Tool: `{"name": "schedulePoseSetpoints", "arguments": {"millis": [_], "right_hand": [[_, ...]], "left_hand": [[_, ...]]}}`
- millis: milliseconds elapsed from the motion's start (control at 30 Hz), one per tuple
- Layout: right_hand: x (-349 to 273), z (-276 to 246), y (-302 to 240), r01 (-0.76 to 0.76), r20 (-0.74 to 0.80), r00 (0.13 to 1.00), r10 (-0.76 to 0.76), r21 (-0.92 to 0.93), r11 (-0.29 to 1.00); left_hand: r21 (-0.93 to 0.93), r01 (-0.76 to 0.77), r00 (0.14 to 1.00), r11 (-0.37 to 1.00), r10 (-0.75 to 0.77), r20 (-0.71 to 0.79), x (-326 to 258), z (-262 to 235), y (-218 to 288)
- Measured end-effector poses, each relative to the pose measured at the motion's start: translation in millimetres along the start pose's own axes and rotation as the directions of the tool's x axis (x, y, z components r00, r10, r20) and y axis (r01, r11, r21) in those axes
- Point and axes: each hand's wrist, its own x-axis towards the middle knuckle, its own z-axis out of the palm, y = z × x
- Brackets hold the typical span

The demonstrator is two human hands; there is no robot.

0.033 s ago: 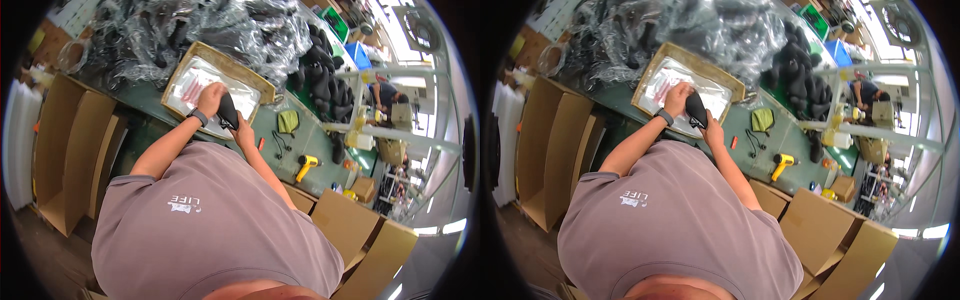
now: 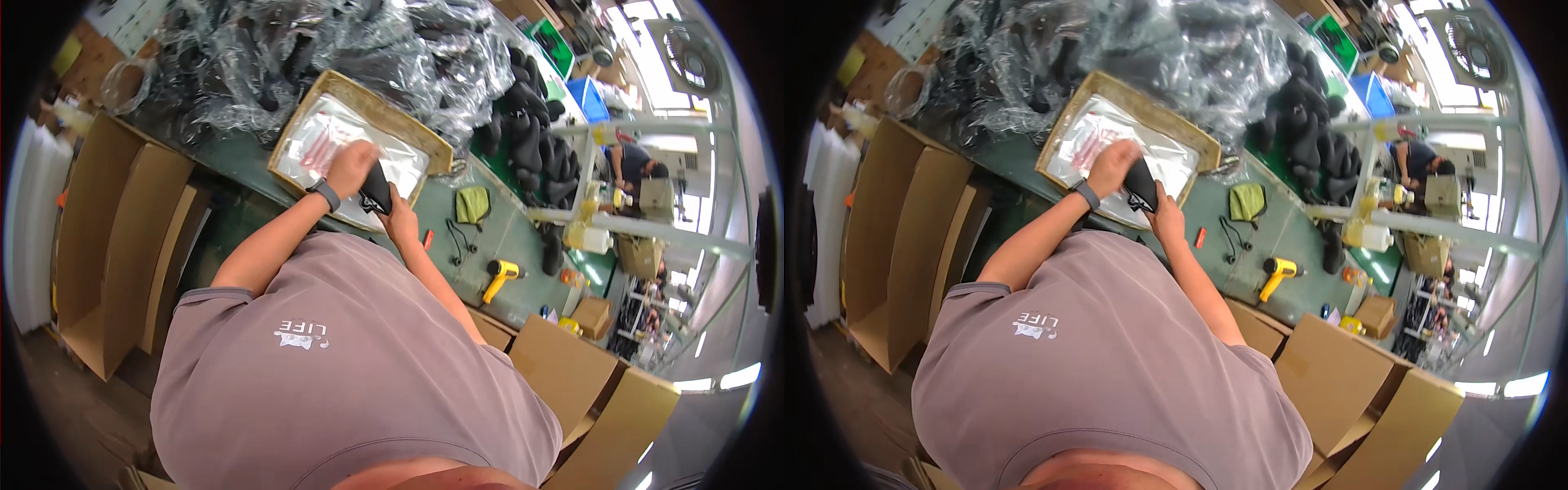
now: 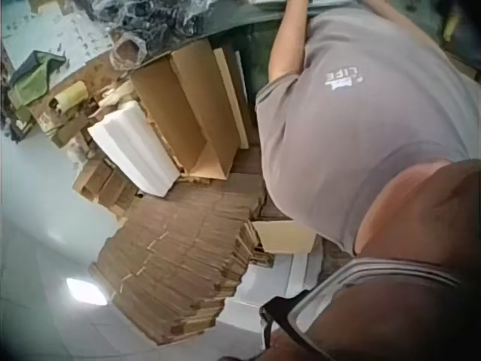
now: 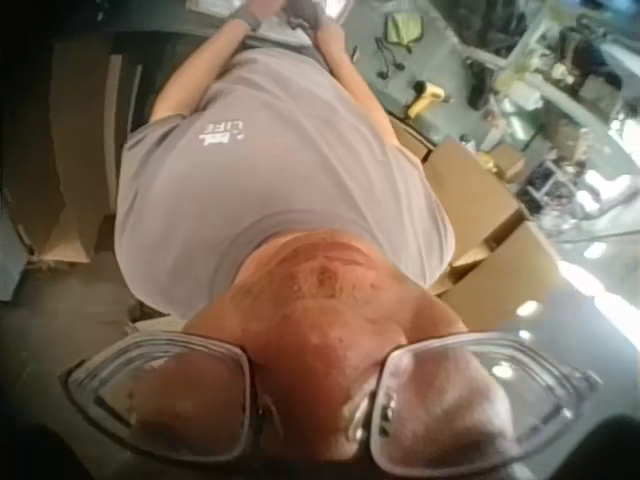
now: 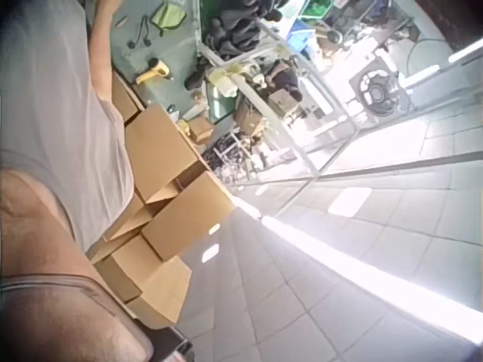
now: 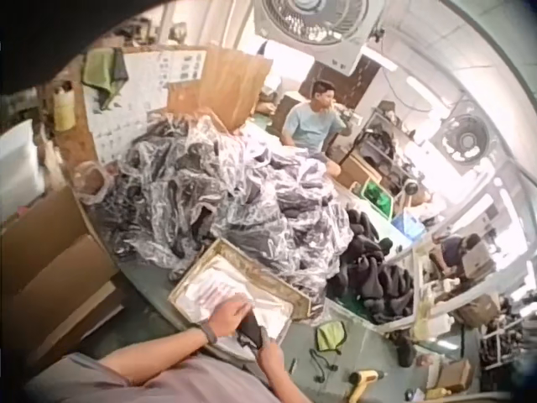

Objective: Inspecting, cleaning, and organizing bicycle seats at a factory workstation.

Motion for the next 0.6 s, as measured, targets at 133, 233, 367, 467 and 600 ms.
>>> {"name": "schedulePoseSetpoints", "arguments": {"millis": [133, 233, 367, 467, 600], "right_hand": [[17, -3, 7, -0.046, -0.164, 0.984, 0.066, 0.124, 0.991], [4, -46, -43, -0.273, 0.183, 0.954, 0.238, 0.861, 0.430], [-16, -106, -87, -0.155, 0.141, 0.966, 0.216, 0.986, 0.053], [-30, -134, -122, -0.055, -0.006, 0.991, 0.131, 0.888, 0.457], [-66, -188, -156, 0.506, -0.385, 0.782, -0.490, -0.065, 0.860]], "left_hand": [[0.058, -0.516, 0.768, 0.855, 0.432, 0.473, -37, -52, 83], [-0.198, 0.056, 0.951, 0.979, 0.008, 0.308, -74, -91, 102], [-0.530, 0.737, 0.676, 0.420, -0.447, 0.585, -84, -119, 111], [-0.427, 0.653, 0.747, 0.625, -0.441, 0.498, -61, -84, 131], [-0.558, 0.485, 0.874, 0.674, -0.363, 0.322, 46, -74, 176]]}}
